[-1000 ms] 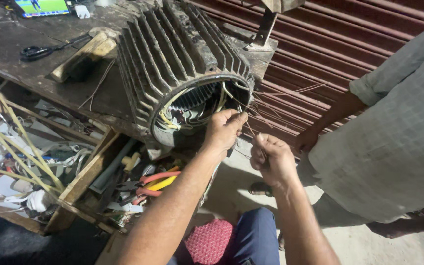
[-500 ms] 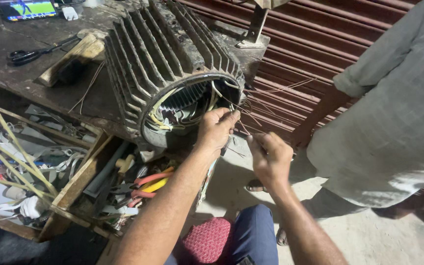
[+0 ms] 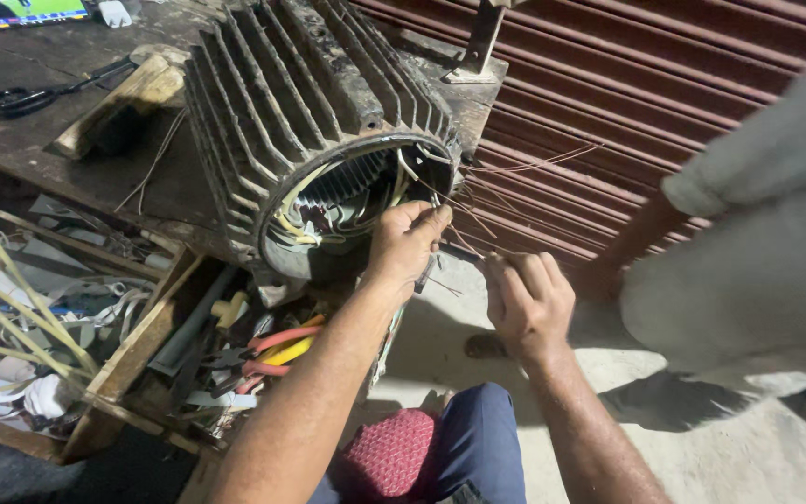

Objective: The person repairs an electric motor by stripping and twisting wires, then using pliers to crimp and secure connections inside the motor housing. The person also uses a wooden stick to push wires into place.

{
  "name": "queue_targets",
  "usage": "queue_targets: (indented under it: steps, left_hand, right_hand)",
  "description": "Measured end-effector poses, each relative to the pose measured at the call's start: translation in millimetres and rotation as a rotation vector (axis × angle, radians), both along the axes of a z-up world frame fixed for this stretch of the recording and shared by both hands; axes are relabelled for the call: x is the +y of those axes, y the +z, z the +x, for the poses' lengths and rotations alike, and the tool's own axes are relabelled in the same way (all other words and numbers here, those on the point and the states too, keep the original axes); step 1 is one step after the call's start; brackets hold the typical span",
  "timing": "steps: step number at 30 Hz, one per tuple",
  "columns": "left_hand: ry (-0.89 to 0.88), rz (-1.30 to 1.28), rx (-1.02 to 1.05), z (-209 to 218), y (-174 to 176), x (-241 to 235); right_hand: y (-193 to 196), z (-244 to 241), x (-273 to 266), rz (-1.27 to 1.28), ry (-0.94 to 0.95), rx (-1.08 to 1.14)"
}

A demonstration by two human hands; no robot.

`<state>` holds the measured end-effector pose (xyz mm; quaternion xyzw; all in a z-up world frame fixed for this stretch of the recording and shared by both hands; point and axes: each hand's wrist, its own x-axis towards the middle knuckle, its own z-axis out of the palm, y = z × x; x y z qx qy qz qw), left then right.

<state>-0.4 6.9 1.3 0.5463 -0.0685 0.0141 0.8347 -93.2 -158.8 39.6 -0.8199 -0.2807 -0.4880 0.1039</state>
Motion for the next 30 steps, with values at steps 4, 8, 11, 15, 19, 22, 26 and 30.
queue_targets:
  steps: [4,8,11,15,19,22,26,30]
  left_hand:
    - [-0.001,0.036,-0.02,-2,4,2]
    - [-0.024,0.005,-0.012,-3,4,3]
    - [-0.033,0.013,-0.048,-3,4,5]
    - [-0.046,0.011,-0.053,-1,3,5]
    - [-0.024,0.041,-0.07,0,1,5]
    - [-0.037,0.06,-0.04,-1,3,7]
    - [0.096,0.223,-0.192,-9,16,10]
    - [0.522,0.716,-0.67,-29,39,25]
  right_hand:
    - [-24,0,7,0.706,0.044,0.654]
    - [-37,-4,6,1.138,0.285,1.037]
    - [-26,-8,5,1.025,0.277,0.968]
    - [-3,-11,7,0.244,0.02,0.261]
    - [6,-10,11,0.047,0.027,0.049]
    - [4,-11,14,0.081,-0.044,0.142]
    - [2,-13,17,0.203,-0.013,0.228]
    - [6,-14,19,0.291,0.025,0.295]
